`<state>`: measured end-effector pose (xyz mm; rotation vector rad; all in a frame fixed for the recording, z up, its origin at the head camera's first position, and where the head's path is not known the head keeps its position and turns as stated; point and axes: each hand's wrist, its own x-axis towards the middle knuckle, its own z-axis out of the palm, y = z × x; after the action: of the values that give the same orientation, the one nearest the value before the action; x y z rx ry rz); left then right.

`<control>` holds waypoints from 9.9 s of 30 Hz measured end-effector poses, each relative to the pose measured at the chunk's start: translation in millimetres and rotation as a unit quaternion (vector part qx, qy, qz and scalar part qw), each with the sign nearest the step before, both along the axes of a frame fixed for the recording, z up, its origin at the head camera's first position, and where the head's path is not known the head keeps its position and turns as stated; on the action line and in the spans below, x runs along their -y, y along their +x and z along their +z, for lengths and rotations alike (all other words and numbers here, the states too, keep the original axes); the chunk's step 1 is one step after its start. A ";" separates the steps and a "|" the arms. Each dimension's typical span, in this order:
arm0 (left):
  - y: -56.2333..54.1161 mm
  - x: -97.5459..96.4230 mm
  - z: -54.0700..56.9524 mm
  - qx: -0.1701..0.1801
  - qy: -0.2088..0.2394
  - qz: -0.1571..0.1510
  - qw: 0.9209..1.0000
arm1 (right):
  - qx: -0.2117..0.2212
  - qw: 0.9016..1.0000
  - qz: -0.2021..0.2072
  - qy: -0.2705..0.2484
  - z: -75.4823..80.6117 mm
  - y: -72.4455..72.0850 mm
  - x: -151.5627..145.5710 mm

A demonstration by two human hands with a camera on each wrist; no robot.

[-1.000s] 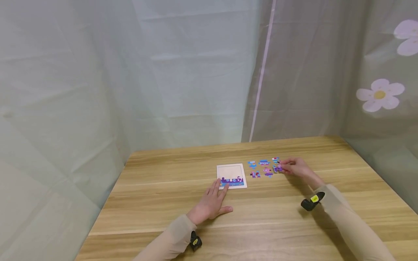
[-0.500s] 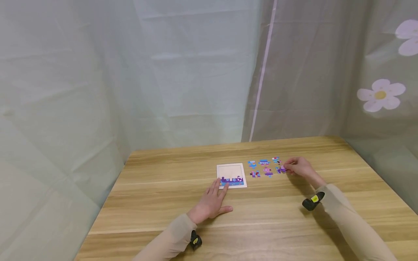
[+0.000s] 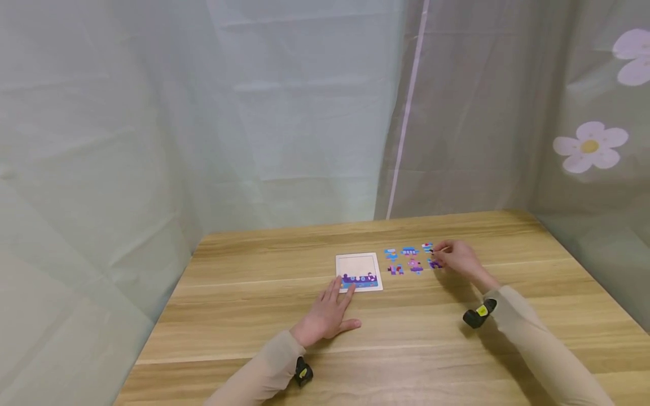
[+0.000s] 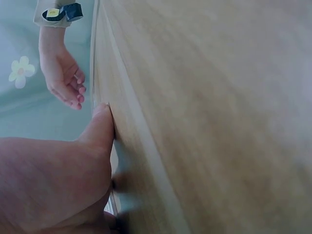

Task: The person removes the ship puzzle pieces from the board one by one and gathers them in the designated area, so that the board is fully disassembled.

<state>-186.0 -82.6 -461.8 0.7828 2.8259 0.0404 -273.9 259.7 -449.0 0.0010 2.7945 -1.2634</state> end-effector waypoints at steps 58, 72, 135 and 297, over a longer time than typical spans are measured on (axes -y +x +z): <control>0.8 -5.2 0.0 -0.023 -0.030 0.007 0.999 | -0.035 0.966 0.250 0.052 -13.1 -2.6 122.4; 1.4 -4.9 4.0 -0.039 -0.009 0.000 0.999 | -0.040 0.967 0.245 0.060 -12.3 -4.0 122.8; 1.2 -0.2 -3.7 -0.012 0.009 0.001 1.000 | -0.024 0.986 0.156 -0.046 -16.8 19.2 59.7; -8.8 0.0 -21.8 0.000 0.036 0.011 0.999 | 0.047 0.985 0.094 -0.135 -14.8 33.7 10.8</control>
<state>-194.8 -82.6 -483.6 0.7670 2.8478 0.1467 -240.2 248.9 -463.8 -0.2074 2.4556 -1.5359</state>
